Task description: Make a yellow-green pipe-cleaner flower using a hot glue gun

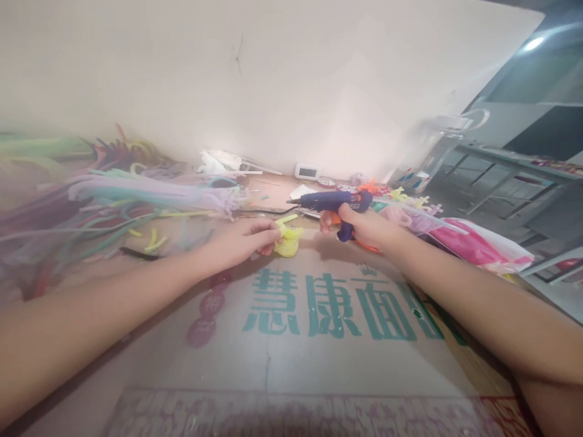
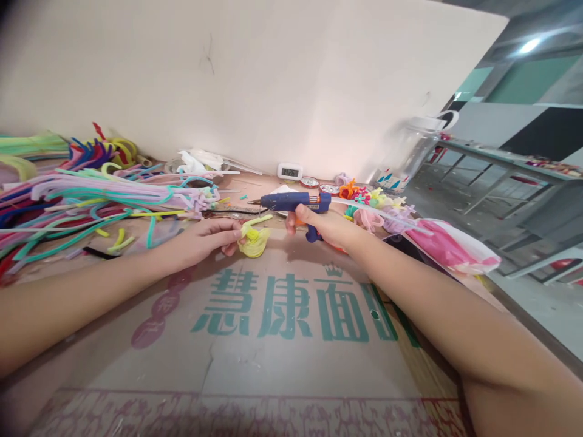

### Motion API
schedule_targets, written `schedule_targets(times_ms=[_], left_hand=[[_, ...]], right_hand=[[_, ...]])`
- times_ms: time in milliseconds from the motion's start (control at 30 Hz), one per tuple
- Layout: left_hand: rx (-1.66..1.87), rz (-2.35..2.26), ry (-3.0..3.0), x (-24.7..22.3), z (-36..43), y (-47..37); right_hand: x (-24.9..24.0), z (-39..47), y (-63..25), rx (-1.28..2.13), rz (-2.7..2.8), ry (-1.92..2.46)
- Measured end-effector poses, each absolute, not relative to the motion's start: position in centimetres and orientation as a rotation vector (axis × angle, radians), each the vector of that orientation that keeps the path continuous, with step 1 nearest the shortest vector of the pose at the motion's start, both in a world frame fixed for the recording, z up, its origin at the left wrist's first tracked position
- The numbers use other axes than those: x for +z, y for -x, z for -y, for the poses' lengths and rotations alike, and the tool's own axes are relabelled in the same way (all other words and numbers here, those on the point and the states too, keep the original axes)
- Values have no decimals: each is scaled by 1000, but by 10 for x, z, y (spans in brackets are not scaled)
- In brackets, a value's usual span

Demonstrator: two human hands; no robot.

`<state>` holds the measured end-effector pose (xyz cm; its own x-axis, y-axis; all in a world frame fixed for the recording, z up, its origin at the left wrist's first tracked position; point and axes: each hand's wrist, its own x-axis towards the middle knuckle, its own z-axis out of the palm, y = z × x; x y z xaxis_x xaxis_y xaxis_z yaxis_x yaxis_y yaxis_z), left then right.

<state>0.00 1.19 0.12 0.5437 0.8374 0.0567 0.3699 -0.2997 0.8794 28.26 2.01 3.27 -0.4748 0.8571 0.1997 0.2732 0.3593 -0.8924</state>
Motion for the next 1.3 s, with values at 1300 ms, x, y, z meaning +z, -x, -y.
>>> schedule_targets(times_ms=[1300], left_hand=[[698, -962, -1824, 0, -11, -2]], right_hand=[[32, -29, -299, 968, 2286, 969]])
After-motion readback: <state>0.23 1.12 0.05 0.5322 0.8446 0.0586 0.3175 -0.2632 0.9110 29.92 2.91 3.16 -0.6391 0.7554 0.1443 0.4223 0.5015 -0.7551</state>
